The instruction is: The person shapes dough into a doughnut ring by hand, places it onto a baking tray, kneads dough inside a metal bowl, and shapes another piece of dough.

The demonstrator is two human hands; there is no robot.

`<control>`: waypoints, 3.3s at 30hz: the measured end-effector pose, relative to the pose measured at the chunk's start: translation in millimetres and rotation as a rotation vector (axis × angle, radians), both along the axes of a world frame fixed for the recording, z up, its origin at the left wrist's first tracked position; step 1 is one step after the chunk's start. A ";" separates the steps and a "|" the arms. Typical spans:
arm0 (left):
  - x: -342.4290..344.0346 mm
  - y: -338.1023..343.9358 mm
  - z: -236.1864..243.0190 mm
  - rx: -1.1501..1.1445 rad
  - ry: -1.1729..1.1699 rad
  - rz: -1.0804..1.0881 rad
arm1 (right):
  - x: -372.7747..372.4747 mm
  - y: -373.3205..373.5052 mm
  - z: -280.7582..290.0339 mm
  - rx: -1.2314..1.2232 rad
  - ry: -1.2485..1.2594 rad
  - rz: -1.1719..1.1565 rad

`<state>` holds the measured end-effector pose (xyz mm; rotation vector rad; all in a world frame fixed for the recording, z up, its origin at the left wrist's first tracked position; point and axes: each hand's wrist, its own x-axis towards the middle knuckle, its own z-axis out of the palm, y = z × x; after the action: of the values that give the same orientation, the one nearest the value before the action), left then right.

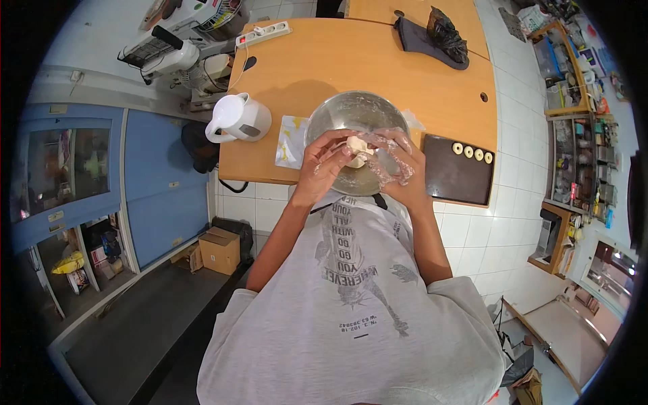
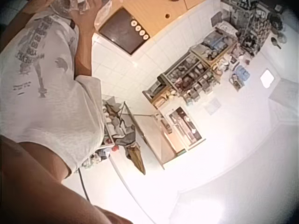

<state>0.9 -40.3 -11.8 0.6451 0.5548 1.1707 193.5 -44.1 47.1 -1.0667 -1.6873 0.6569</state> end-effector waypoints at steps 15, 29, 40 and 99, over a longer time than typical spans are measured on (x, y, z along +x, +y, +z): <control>-0.5 2.6 -0.5 0.003 -0.041 -0.088 | 2.1 -4.1 -17.1 0.072 -0.041 -0.009; -0.4 3.0 2.2 0.021 0.054 -0.042 | 9.1 -4.6 -28.7 0.058 -0.071 0.032; 3.1 3.5 7.6 -0.019 0.035 -0.029 | -3.4 -3.7 -14.5 0.102 -0.064 -0.091; 6.1 3.9 12.0 -0.010 0.011 -0.034 | 2.3 0.6 -22.0 0.077 -0.079 -0.074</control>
<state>7.0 -36.5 0.3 0.6503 0.5563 1.1332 195.8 -43.5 25.1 -1.1066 -1.7183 0.5041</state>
